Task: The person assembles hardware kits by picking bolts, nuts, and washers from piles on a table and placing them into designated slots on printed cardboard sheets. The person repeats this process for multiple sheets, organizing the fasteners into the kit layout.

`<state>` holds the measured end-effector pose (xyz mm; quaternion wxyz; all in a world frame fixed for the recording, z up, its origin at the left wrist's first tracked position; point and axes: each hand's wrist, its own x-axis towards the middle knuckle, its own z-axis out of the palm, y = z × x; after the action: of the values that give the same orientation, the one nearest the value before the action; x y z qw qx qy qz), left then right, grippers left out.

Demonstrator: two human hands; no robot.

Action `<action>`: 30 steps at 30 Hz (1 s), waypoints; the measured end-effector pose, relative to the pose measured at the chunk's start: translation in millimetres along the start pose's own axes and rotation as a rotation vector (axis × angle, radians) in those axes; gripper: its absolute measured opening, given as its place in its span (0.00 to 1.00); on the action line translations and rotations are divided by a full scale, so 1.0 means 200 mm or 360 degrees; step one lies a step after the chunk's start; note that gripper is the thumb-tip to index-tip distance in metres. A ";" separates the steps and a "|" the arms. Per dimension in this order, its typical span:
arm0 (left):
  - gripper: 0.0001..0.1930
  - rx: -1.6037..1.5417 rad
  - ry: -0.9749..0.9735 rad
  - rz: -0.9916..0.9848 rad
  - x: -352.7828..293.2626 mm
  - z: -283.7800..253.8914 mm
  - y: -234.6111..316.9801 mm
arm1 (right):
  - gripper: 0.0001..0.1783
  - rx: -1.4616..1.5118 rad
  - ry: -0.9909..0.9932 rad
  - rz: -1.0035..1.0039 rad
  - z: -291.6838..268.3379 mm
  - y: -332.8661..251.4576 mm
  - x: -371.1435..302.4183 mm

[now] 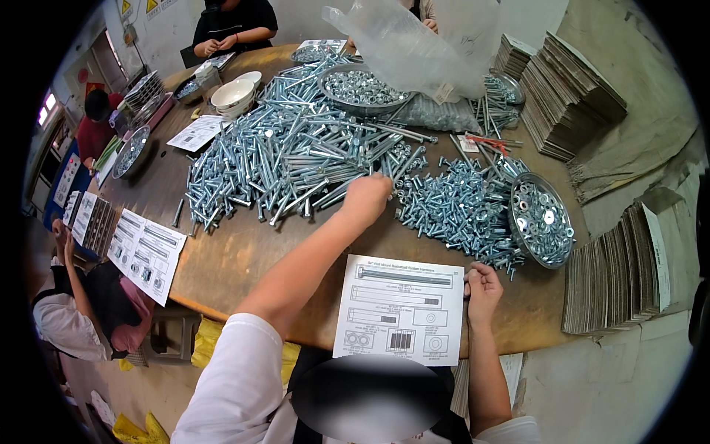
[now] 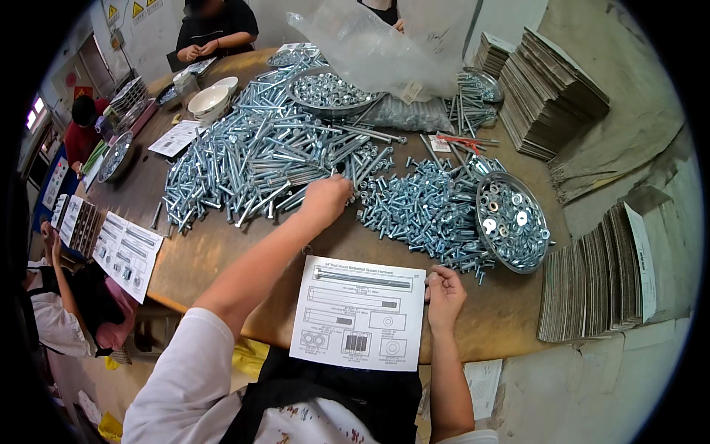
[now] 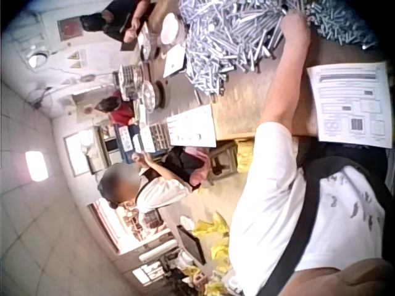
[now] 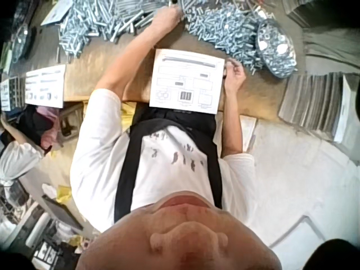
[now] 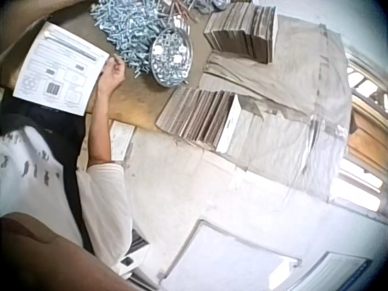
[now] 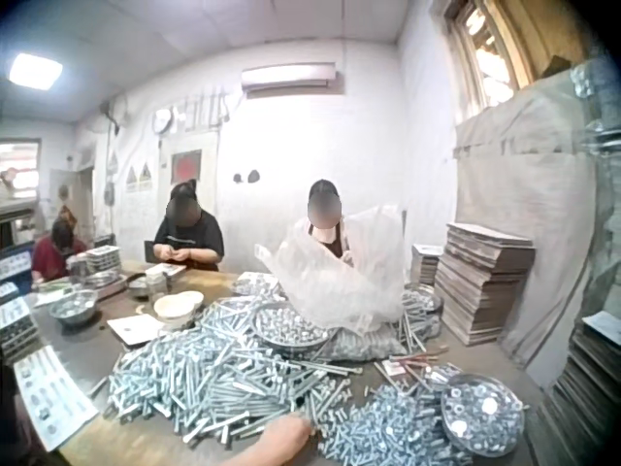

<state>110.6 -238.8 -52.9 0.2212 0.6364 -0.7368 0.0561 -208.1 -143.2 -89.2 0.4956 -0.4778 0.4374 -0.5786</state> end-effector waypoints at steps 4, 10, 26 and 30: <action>0.06 -0.0488 0.0652 -0.0064 -0.10 -0.19 -0.07 | 0.07 0.0011 0.0013 0.0073 0.06 -0.14 0.04; 0.07 -0.1029 0.0758 -0.0094 -0.54 -0.59 0.35 | 0.25 -0.0131 -0.0724 0.0464 0.52 -0.57 -0.01; 0.10 -0.1463 -0.0017 -0.0678 -1.06 -0.54 0.25 | 0.11 -0.1365 -0.0980 -0.0991 0.54 -0.31 -0.28; 0.11 -0.1332 -0.0217 -0.0571 -1.01 -0.52 0.26 | 0.12 -0.1386 -0.1002 -0.1024 0.52 -0.29 -0.28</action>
<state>105.7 -6.4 -29.6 0.4165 0.6121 -0.5871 -0.3274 -110.9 -84.6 -22.1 0.1615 -0.8912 0.3005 -0.2989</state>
